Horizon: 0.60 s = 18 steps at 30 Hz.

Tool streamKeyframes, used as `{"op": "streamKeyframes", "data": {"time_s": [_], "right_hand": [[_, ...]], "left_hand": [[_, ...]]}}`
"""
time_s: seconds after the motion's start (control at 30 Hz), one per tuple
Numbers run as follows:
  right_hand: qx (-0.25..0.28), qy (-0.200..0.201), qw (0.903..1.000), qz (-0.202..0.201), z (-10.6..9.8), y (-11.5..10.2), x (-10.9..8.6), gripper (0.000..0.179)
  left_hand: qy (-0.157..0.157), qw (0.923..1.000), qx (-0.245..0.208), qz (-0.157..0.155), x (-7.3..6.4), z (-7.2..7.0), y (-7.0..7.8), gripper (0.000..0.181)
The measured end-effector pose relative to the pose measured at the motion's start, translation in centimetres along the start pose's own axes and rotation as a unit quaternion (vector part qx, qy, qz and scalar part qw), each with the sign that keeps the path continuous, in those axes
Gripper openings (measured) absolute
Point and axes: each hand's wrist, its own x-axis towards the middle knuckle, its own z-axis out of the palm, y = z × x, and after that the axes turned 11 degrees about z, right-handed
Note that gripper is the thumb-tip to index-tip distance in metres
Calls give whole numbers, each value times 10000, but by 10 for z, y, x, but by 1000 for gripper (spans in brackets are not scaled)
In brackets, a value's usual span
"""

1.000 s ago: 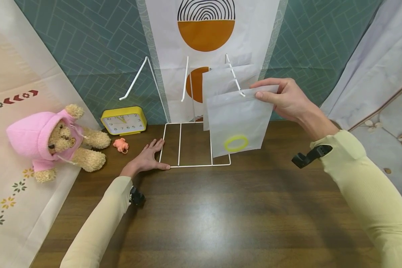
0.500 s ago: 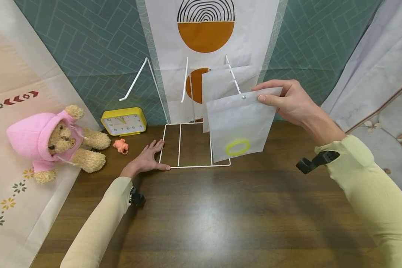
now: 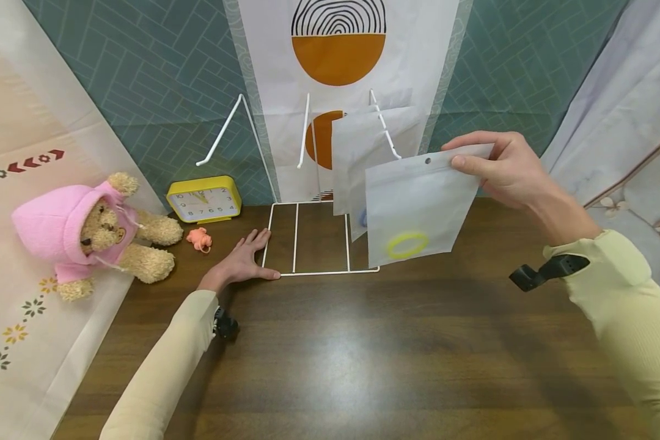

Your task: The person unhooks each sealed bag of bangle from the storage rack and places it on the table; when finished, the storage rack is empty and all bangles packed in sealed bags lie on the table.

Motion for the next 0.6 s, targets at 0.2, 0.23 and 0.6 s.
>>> {"op": "streamKeyframes", "data": {"time_s": [0.2, 0.23, 0.6], "right_hand": [[316, -166, 9992, -188, -36, 3, -18, 30], [350, -114, 9992, -163, -43, 4, -22, 31], [-239, 1222, 9921, 162, -117, 18, -67, 29]], "left_hand": [[20, 10000, -3, 33, -2, -1, 1, 119], [26, 10000, -9, 35, -3, -1, 1, 119], [48, 10000, 44, 5, -11, -2, 2, 116]]}}
